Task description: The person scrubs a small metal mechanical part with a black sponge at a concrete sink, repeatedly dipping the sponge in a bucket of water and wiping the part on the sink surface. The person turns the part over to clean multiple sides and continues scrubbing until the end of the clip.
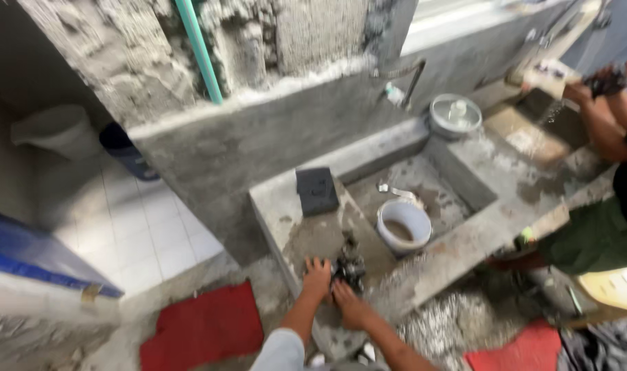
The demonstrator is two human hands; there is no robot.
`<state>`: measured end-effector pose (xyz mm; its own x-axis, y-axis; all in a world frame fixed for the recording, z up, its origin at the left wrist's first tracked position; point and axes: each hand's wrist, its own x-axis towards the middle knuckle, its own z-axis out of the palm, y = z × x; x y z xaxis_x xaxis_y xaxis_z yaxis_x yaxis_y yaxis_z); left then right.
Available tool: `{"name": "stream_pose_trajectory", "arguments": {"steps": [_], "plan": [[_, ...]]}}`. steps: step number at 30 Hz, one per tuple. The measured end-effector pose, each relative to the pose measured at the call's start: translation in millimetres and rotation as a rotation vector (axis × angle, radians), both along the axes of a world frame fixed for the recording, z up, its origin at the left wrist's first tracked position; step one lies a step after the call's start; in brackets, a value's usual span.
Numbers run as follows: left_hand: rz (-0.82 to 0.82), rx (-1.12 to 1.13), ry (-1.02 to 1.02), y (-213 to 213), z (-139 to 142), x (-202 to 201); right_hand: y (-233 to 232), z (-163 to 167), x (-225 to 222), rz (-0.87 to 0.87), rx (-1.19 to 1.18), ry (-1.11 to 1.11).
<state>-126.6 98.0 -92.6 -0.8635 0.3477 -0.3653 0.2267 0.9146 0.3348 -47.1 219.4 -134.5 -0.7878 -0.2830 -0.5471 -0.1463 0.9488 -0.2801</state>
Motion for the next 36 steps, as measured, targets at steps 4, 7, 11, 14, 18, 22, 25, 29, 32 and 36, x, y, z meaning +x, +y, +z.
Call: {"name": "stream_pose_trajectory", "arguments": {"steps": [4, 7, 11, 14, 18, 22, 25, 29, 32, 36], "plan": [[-0.049, -0.031, -0.077, 1, 3, 5, 0, 3, 11, -0.031, -0.074, 0.098], [-0.038, -0.01, -0.047, 1, 6, 8, 0, 9, 14, 0.006, -0.054, 0.171], [-0.047, -0.052, -0.134, 1, 8, 9, 2, 13, 12, -0.011, 0.066, -0.027], [-0.058, -0.024, -0.07, -2, 5, 11, 3, 11, 12, 0.022, -0.004, 0.064], [-0.057, -0.001, -0.03, -5, 2, 10, 2, 10, 16, -0.006, -0.06, 0.13], [-0.045, -0.033, -0.136, -4, 2, 4, -1, 11, 15, -0.053, 0.046, -0.054], [-0.058, -0.037, -0.148, -6, -1, 0, -4, 5, 10, -0.046, 0.066, -0.044], [-0.064, -0.012, -0.098, -9, -7, -1, -6, -4, 8, -0.058, -0.062, 0.107], [-0.049, -0.028, -0.057, -10, -8, -2, -6, -7, 9, -0.031, -0.012, 0.081], [-0.065, -0.062, -0.117, -9, -7, -5, -9, 2, 3, -0.054, 0.08, -0.059]]}}
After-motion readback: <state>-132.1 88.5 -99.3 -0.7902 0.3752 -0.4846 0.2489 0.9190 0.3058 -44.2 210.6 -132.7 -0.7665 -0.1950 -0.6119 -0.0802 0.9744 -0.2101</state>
